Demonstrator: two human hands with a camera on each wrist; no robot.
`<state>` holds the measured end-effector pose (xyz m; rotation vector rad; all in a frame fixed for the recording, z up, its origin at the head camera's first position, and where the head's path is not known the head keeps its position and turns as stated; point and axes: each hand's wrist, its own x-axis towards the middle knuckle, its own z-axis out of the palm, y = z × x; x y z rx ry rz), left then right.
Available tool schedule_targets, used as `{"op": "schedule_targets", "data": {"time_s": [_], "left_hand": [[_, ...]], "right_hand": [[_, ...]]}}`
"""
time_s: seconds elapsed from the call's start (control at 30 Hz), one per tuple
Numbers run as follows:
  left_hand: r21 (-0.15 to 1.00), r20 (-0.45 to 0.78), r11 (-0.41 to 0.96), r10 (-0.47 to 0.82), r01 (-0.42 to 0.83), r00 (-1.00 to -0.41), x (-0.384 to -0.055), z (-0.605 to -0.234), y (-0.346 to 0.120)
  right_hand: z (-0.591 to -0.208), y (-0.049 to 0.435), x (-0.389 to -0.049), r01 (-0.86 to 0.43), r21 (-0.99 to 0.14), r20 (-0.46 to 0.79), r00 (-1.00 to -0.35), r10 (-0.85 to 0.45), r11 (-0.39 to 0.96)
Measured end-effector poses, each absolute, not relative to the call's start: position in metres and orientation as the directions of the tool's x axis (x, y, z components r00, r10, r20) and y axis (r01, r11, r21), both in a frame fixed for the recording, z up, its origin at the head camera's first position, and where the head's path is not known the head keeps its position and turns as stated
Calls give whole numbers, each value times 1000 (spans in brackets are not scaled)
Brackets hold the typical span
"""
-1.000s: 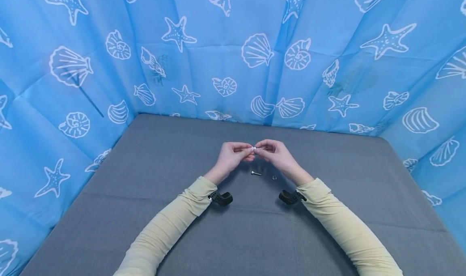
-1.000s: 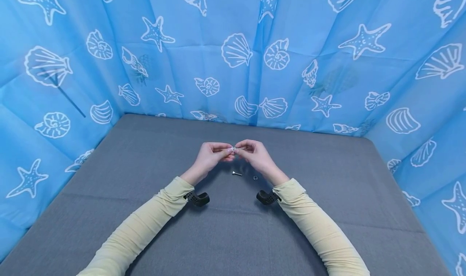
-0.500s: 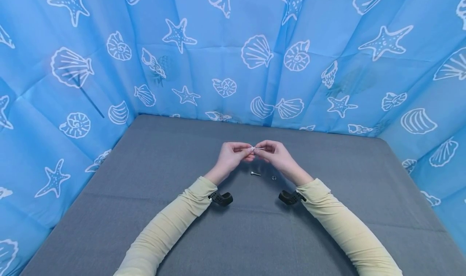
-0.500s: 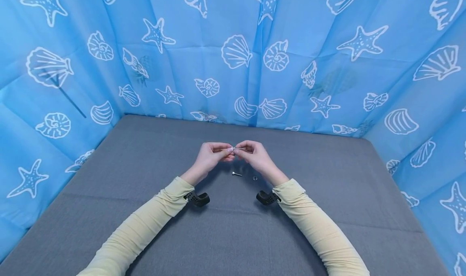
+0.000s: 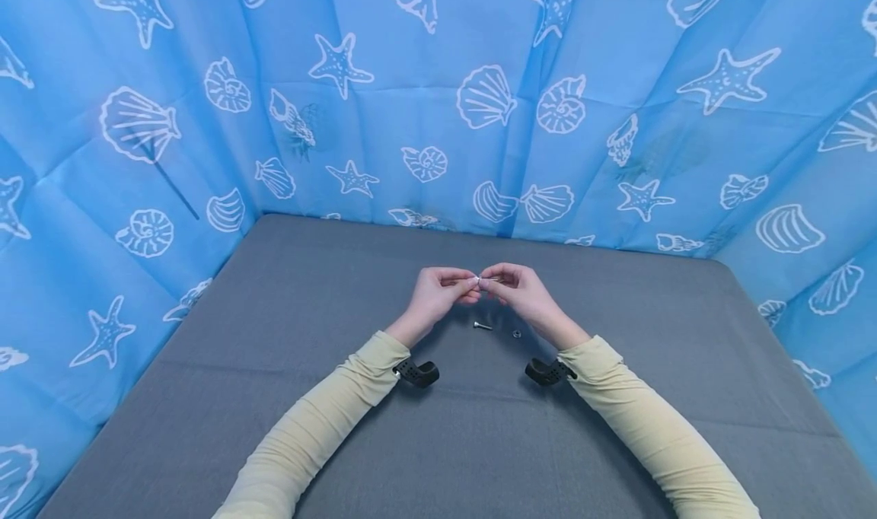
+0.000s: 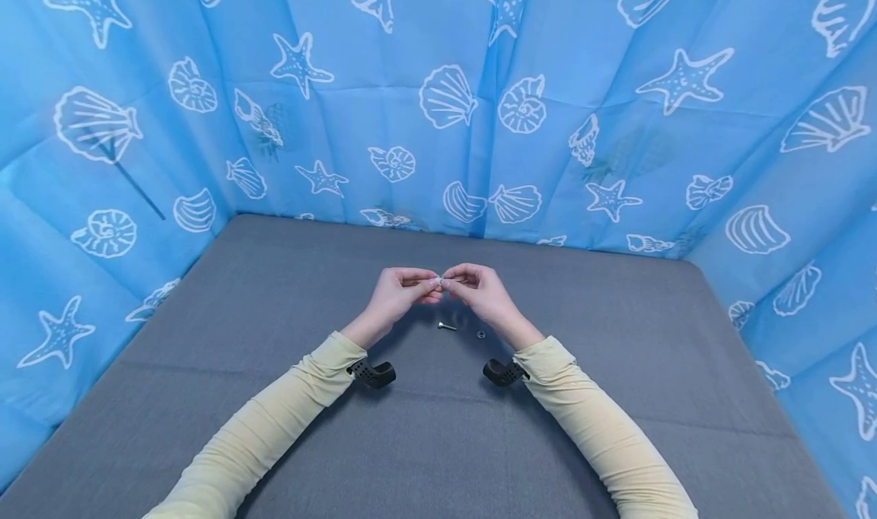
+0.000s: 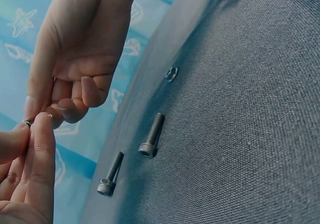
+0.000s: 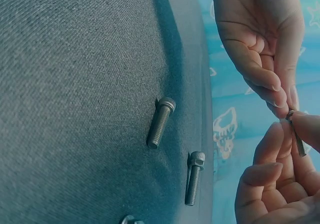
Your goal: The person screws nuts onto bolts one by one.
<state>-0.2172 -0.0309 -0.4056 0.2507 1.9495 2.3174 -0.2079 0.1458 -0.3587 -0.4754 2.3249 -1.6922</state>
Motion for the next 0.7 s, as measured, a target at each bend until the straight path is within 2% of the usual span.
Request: {"op": "schedule_targets", "data": {"time_s": [0.27, 0.47, 0.7], "left_hand": [[986, 55, -167, 171, 26, -984, -218, -405, -30], [985, 71, -164, 157, 45, -985, -219, -403, -30], [985, 80, -164, 146, 55, -986, -220, -400, -29]], "right_hand": [[-365, 146, -213, -83, -949, -37, -929, -369, 304], [-362, 145, -212, -101, -963, 1, -929, -370, 251], [-376, 148, -225, -112, -955, 6, -933, -360, 275]]}}
